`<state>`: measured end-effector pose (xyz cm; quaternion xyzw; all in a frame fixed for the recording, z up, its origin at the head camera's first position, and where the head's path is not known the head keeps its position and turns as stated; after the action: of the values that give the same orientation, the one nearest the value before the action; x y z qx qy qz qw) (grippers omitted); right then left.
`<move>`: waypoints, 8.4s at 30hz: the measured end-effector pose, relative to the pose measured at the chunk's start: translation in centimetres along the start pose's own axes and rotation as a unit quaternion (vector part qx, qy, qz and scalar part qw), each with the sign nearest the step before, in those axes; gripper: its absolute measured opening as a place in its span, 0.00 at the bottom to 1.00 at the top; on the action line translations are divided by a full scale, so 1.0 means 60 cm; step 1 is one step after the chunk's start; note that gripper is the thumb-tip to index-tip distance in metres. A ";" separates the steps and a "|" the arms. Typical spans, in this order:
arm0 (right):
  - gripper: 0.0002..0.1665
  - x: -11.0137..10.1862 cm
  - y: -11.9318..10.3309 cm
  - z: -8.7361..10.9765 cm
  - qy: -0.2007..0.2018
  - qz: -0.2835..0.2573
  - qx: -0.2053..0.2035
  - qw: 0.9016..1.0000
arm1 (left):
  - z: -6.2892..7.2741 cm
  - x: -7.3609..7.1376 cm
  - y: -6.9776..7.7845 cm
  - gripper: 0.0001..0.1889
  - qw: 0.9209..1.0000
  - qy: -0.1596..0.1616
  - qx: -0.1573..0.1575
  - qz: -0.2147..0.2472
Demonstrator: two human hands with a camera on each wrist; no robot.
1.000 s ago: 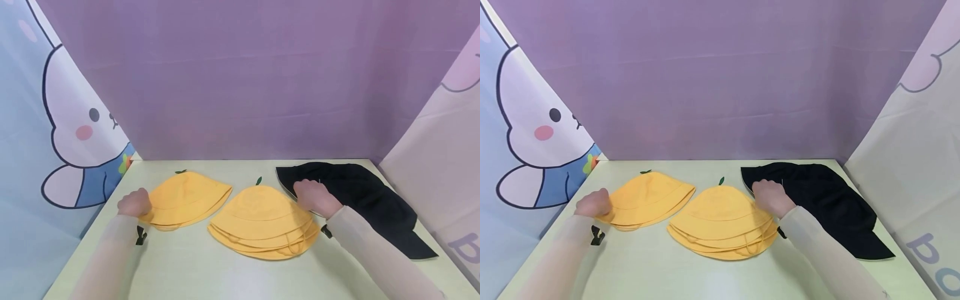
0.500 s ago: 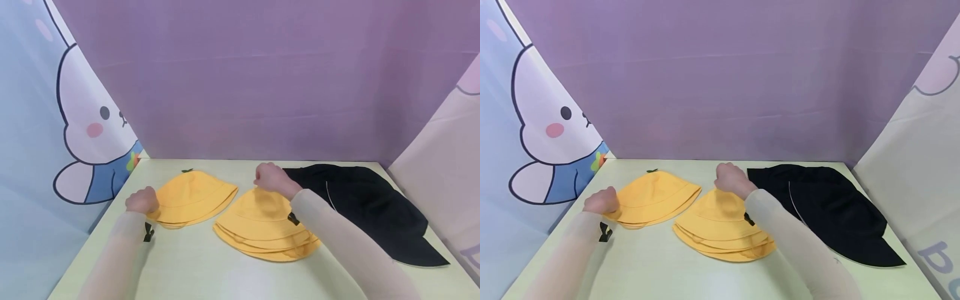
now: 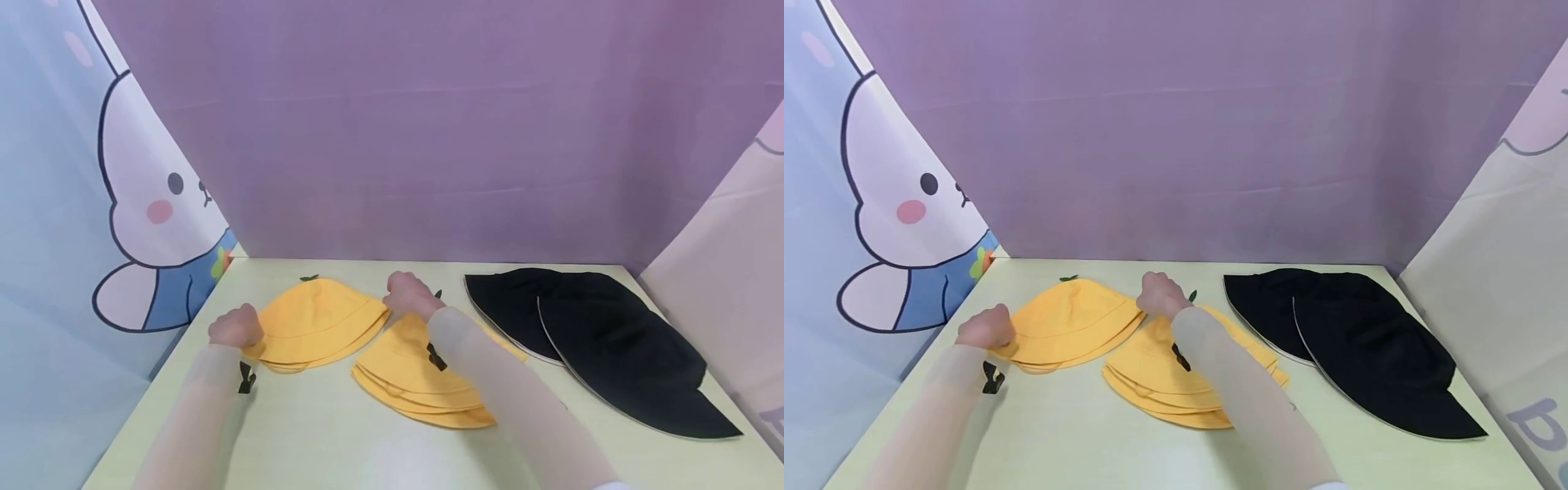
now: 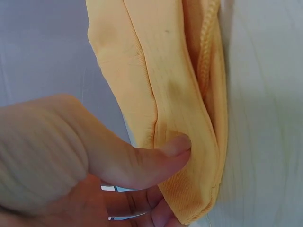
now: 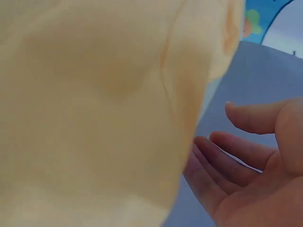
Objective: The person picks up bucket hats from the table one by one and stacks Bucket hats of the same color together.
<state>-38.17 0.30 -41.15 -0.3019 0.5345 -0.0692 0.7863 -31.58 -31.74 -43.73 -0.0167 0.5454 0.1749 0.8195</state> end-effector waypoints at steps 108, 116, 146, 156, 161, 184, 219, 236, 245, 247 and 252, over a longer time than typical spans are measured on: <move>0.12 -0.155 0.240 0.251 0.101 -0.164 -0.010 0.981 | 0.104 -0.035 0.253 0.13 0.947 0.044 0.287 0.139; 0.11 -0.149 0.268 0.281 0.081 -0.173 -0.013 0.981 | 0.117 -0.010 0.267 0.09 0.934 -0.005 0.316 0.167; 0.09 -0.057 0.323 0.294 0.057 -0.116 0.024 0.991 | 0.097 0.114 0.288 0.11 0.949 -0.050 0.285 0.124; 0.11 -0.055 0.314 0.284 0.076 0.011 0.042 0.996 | 0.096 0.113 0.294 0.13 0.950 -0.053 0.288 0.111; 0.09 -0.065 0.292 0.289 0.093 0.050 0.032 0.994 | 0.113 0.092 0.308 0.17 0.951 -0.024 0.296 0.084; 0.26 -0.021 0.217 0.275 0.112 0.144 -0.043 0.982 | 0.205 0.180 0.493 0.45 0.908 0.049 0.381 -0.165; 0.18 -0.164 0.310 0.271 0.198 0.113 0.008 0.974 | 0.123 0.119 0.351 0.44 0.961 0.026 0.269 -0.062; 0.23 -0.218 0.349 0.267 0.173 0.114 0.017 0.978 | 0.042 0.057 0.208 0.46 0.979 0.036 0.199 -0.035; 0.22 -0.231 0.385 0.256 0.131 0.146 0.033 0.980 | 0.022 0.029 0.143 0.48 0.986 0.034 0.160 -0.030; 0.21 -0.230 0.394 0.253 0.122 0.149 0.032 0.981 | 0.020 0.023 0.133 0.49 0.988 0.030 0.152 -0.024; 0.19 -0.225 0.407 0.244 0.112 0.153 0.022 0.982 | 0.011 0.012 0.110 0.49 0.991 0.024 0.135 -0.006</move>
<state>-36.13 31.70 -40.15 -0.1893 0.6573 0.0072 0.7294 -32.76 -25.23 -43.04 0.0868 0.5831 0.0942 0.8022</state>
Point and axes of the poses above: each hand's wrist, its own z-axis away from the middle knuckle, its own x-axis out of the palm, y = z × x, the point moved 6 cm from there along -z, towards the middle knuckle, and after that the axes turned 2 degrees about -y, right-handed, at the moved point
